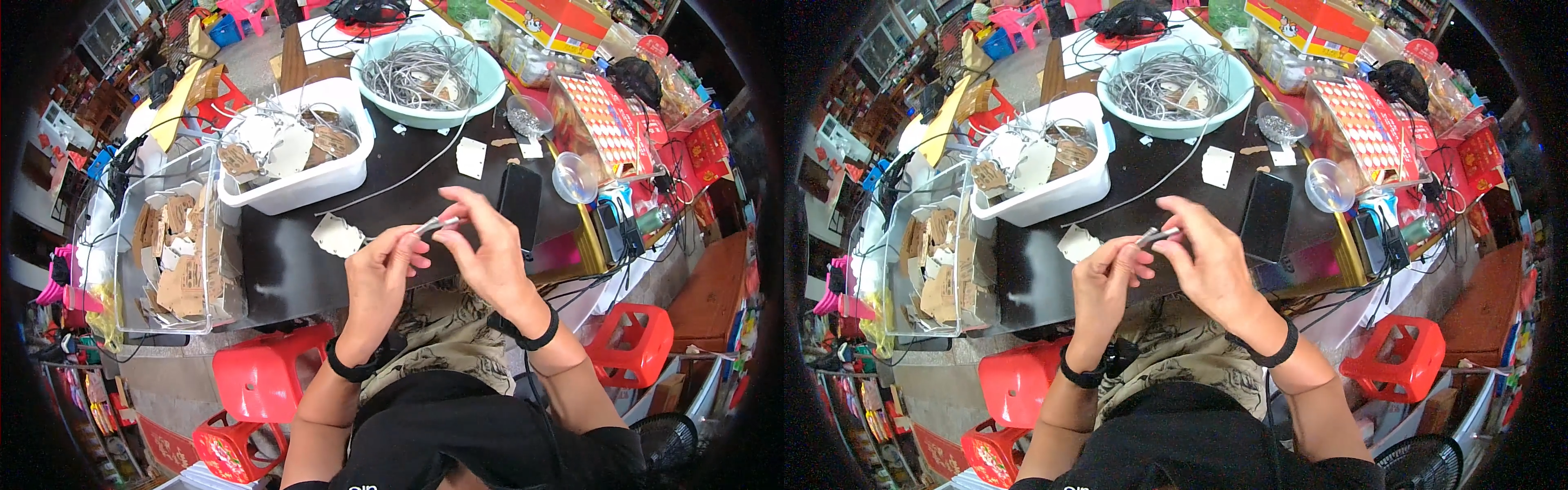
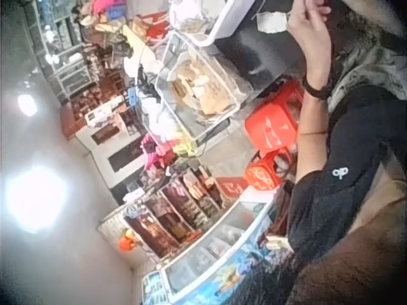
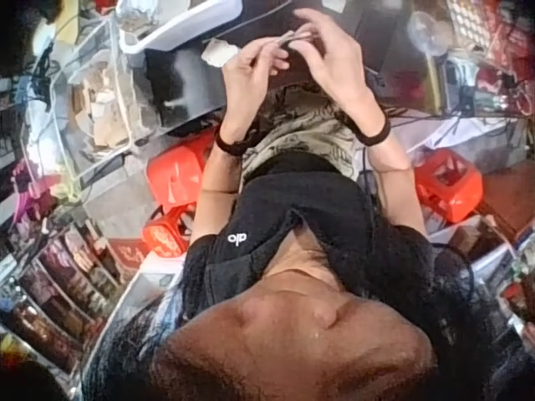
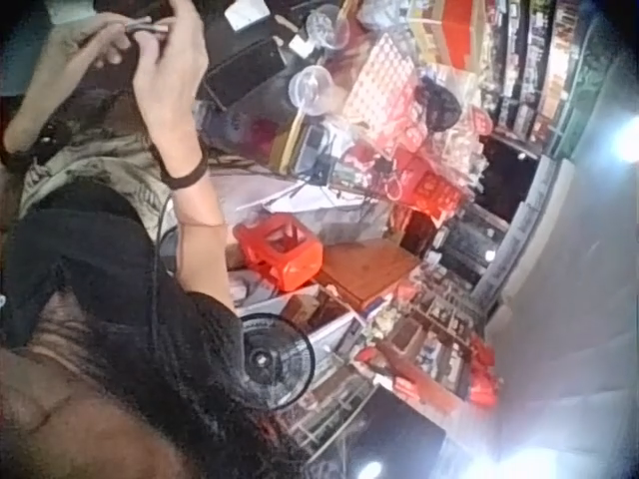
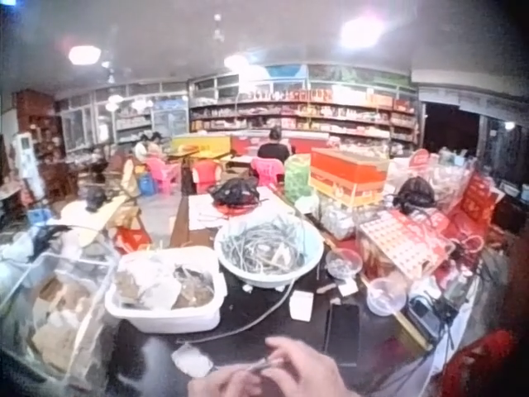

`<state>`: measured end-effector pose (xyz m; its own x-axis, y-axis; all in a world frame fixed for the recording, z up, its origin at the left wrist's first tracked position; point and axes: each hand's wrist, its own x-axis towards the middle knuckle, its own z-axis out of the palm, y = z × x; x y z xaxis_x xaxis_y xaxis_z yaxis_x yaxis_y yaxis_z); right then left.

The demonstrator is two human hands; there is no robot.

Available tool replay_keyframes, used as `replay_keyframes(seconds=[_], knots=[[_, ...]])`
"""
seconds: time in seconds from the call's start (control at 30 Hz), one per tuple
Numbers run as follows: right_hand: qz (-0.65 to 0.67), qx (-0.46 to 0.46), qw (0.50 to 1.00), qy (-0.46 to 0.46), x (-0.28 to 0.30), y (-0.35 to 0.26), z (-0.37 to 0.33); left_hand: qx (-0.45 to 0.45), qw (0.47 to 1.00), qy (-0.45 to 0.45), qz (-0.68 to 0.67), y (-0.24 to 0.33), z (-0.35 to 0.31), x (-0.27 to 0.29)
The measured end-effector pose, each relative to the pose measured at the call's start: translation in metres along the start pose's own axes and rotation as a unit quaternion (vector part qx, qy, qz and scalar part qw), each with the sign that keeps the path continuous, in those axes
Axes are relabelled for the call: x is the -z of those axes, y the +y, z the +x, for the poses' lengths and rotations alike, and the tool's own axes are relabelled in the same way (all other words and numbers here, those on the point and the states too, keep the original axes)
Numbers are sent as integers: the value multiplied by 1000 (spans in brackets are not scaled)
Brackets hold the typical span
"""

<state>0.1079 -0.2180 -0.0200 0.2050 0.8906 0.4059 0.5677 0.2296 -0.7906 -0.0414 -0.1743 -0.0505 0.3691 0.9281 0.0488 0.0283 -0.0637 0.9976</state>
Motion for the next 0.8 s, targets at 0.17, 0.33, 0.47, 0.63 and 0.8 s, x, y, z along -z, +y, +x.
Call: replay_keyframes(seconds=[0.17,0.33,0.47,0.63,0.8], knots=[[333,-150,929,-53,-7,36,-13,30,997,-29,-72,-6,7,-1],[290,-159,943,-37,-9,31,2,49,996,-40,-62,-7,4,-5],[255,-135,957,-35,-12,30,4,60,997,-32,-40,-4,5,-7],[257,-93,962,-26,-17,34,1,47,998,-45,-22,-8,6,-8],[243,-111,963,-31,-14,30,2,38,998,-47,-19,-10,7,-10]])
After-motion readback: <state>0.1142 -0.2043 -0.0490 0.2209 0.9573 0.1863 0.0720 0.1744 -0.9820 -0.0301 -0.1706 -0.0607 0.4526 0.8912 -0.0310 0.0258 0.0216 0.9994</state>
